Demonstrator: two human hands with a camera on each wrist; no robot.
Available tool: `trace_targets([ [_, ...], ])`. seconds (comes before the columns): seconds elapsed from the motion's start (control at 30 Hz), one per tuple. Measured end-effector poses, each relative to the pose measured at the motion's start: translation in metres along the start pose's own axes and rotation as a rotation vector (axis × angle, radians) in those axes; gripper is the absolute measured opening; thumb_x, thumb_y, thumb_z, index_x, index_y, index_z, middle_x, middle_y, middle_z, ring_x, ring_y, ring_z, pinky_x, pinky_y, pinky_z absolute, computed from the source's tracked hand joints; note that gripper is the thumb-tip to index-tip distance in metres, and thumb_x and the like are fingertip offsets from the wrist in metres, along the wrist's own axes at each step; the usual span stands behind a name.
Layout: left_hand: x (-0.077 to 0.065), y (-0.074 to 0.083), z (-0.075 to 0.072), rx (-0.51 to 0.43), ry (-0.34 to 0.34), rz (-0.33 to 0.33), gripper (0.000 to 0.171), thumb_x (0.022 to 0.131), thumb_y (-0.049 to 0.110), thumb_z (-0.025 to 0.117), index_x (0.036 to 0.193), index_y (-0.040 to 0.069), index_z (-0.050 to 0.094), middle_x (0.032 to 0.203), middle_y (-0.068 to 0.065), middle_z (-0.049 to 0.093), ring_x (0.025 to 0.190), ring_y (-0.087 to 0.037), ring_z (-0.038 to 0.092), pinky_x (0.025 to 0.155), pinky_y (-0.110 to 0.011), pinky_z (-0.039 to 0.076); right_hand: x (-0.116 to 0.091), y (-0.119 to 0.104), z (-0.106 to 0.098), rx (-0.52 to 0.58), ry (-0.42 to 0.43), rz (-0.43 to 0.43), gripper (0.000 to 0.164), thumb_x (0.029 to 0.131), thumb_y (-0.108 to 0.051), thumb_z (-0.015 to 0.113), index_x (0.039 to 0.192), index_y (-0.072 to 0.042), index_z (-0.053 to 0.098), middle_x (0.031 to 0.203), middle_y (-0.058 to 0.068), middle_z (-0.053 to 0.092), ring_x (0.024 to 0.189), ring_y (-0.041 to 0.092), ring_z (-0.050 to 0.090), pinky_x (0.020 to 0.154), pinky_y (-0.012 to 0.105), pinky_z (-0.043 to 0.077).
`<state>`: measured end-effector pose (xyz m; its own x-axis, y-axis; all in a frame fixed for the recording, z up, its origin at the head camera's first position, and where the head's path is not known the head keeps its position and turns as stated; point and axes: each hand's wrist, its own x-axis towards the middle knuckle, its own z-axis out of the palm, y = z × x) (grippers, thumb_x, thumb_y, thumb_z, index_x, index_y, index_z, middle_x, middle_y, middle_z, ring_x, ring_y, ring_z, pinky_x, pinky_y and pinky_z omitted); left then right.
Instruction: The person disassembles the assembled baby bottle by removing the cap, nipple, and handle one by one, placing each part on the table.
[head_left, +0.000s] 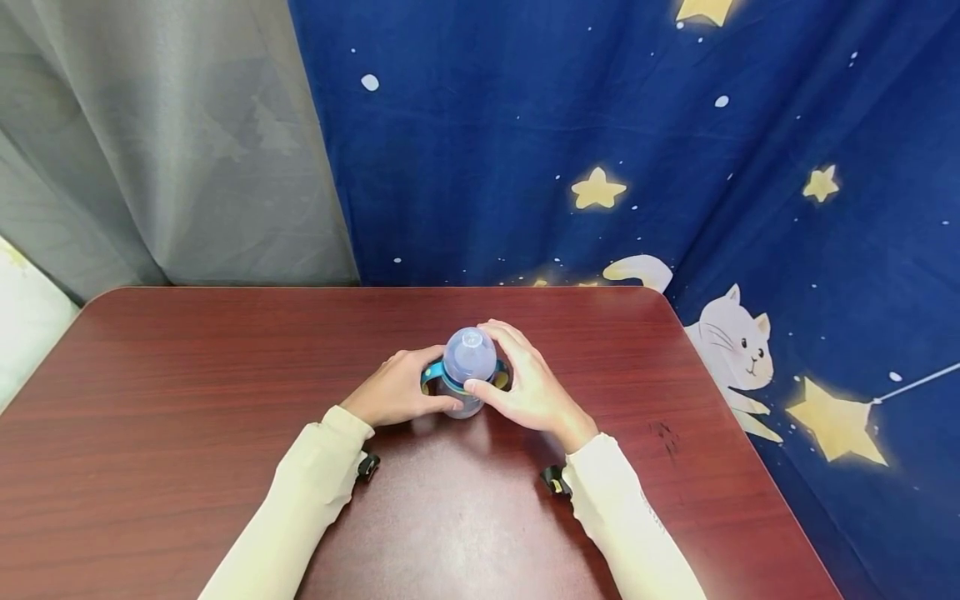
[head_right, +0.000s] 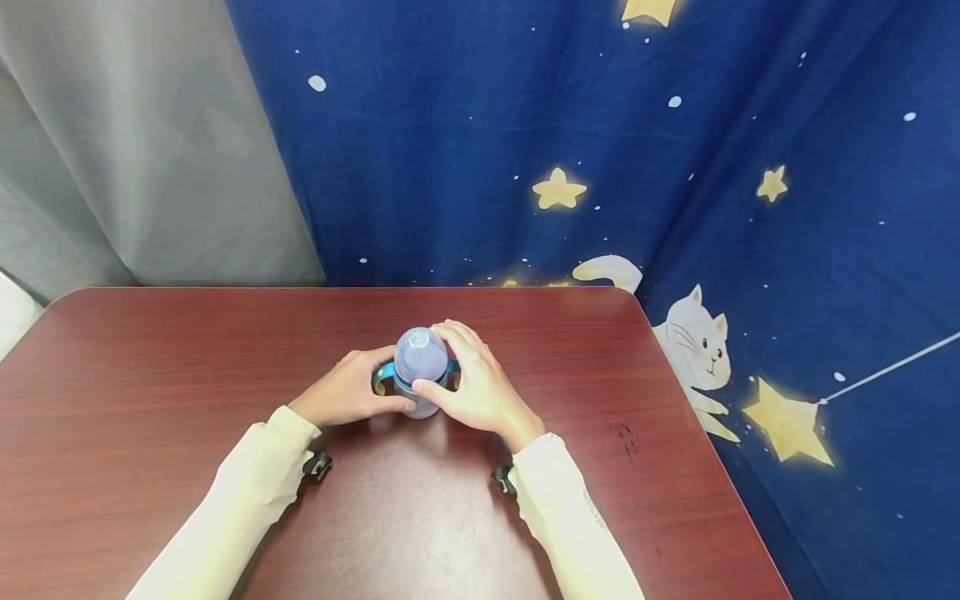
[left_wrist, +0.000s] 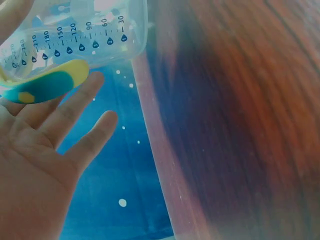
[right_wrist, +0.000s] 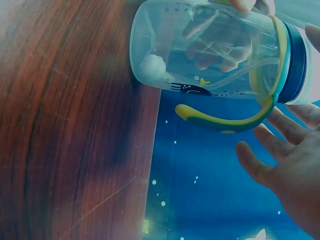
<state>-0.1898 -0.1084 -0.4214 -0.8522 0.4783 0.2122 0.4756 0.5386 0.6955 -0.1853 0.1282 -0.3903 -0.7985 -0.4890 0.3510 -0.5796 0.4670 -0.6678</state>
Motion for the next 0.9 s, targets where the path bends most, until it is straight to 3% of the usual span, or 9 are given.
trace_targets([
  [0.33, 0.0025, 0.002, -0.0002, -0.027, -0.006, 0.012, 0.067, 0.076, 0.036, 0.087, 0.131, 0.012, 0.058, 0.114, 0.003, 0.067, 0.096, -0.01, 0.062, 0.088, -0.035, 0.052, -0.0028, 0.002, -0.0022, 0.018, 0.028, 0.006, 0.068, 0.084, -0.034, 0.079, 0.142, -0.017, 0.05, 0.148, 0.005, 0.046, 0.138, 0.016, 0.038, 0.113, 0.046, 0.033],
  [0.67, 0.0008, 0.0039, 0.0011, -0.026, 0.027, 0.008, 0.07, 0.076, 0.037, 0.087, 0.133, 0.011, 0.057, 0.112, 0.001, 0.069, 0.093, -0.011, 0.063, 0.084, -0.035, 0.053, -0.0033, -0.0027, -0.0023, -0.017, 0.079, 0.025, 0.068, 0.084, -0.037, 0.078, 0.142, -0.014, 0.05, 0.147, 0.003, 0.047, 0.139, 0.018, 0.039, 0.113, 0.05, 0.031],
  [0.9, 0.001, 0.0023, 0.001, -0.043, 0.033, 0.001, 0.072, 0.076, 0.036, 0.088, 0.135, 0.012, 0.055, 0.114, 0.0, 0.068, 0.096, -0.012, 0.064, 0.087, -0.036, 0.053, -0.0053, -0.0059, -0.0074, -0.004, 0.135, -0.027, 0.068, 0.084, -0.031, 0.078, 0.142, -0.012, 0.05, 0.144, 0.005, 0.049, 0.136, 0.02, 0.042, 0.111, 0.05, 0.033],
])
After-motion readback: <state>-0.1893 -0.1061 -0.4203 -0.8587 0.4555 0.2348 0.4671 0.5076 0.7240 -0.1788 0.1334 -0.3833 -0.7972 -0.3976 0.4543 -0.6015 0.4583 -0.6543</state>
